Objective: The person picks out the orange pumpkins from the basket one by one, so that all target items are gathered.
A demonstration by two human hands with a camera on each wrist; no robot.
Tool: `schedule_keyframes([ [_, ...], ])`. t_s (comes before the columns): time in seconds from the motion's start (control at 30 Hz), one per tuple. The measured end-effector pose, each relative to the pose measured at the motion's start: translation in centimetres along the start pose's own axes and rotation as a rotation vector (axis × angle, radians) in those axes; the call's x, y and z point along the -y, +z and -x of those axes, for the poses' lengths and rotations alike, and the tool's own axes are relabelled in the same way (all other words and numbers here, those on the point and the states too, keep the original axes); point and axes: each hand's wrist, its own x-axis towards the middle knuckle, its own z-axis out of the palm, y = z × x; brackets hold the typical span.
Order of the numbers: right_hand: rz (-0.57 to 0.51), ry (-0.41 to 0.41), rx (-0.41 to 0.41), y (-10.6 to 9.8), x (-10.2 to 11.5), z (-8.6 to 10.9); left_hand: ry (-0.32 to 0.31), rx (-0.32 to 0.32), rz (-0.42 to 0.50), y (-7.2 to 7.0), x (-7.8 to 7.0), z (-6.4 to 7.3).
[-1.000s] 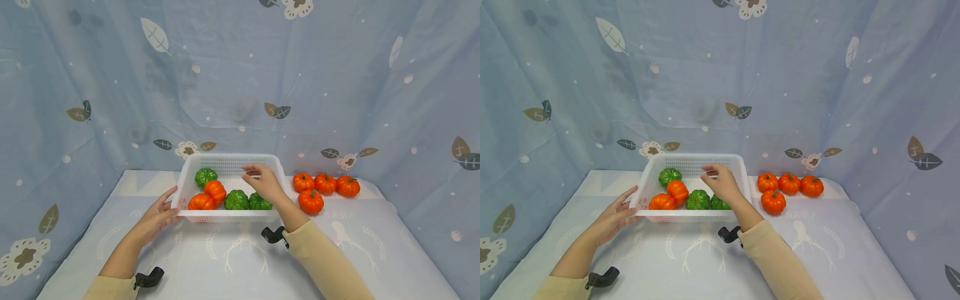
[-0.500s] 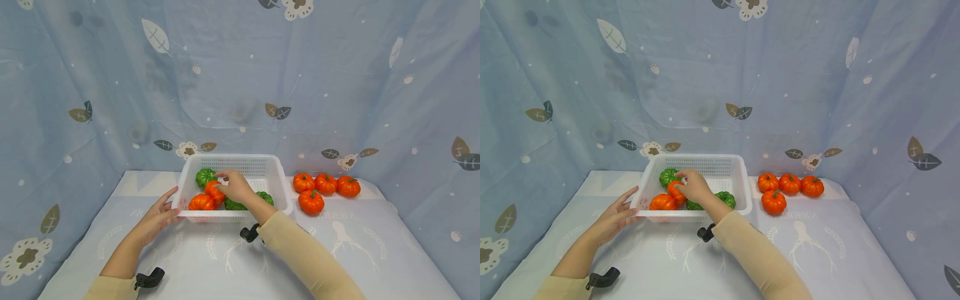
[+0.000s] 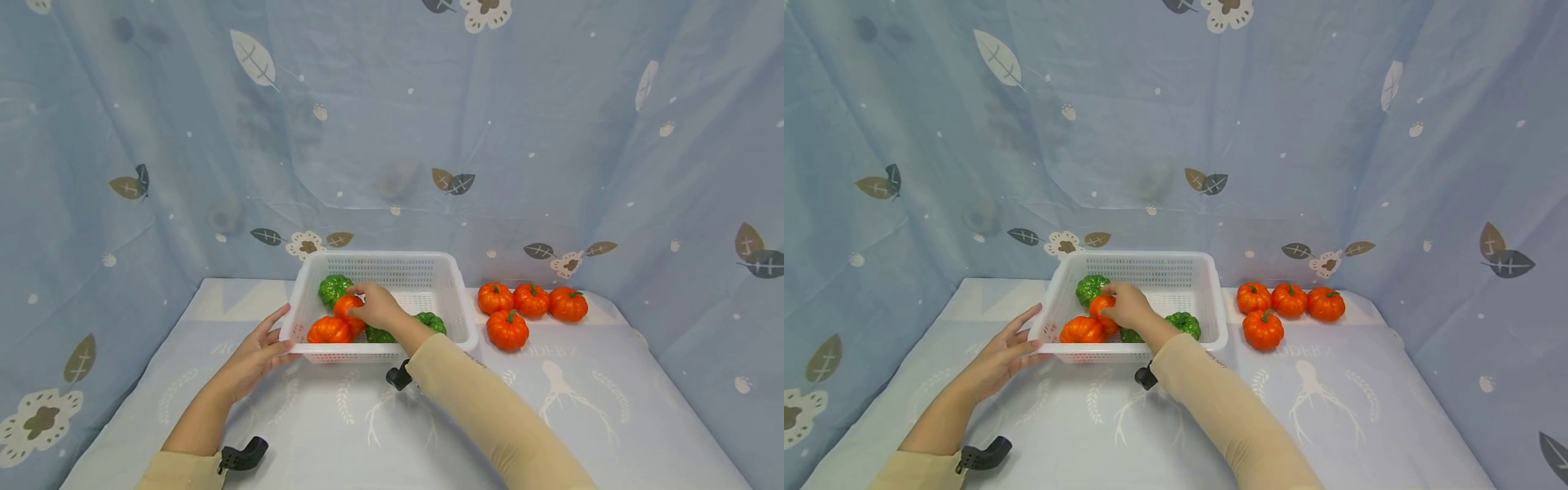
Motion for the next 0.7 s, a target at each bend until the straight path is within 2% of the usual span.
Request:
schedule_keyframes([
  [0.47, 0.005, -0.004, 0.010, 0.11, -0.23, -0.17, -0.002, 0.003, 0.006, -0.05, -0.08, 0.15],
  [0.7, -0.016, -0.007, -0.029, -0.72, -0.07, 0.26, 0.005, 0.014, 0.013, -0.04, -0.07, 0.15],
])
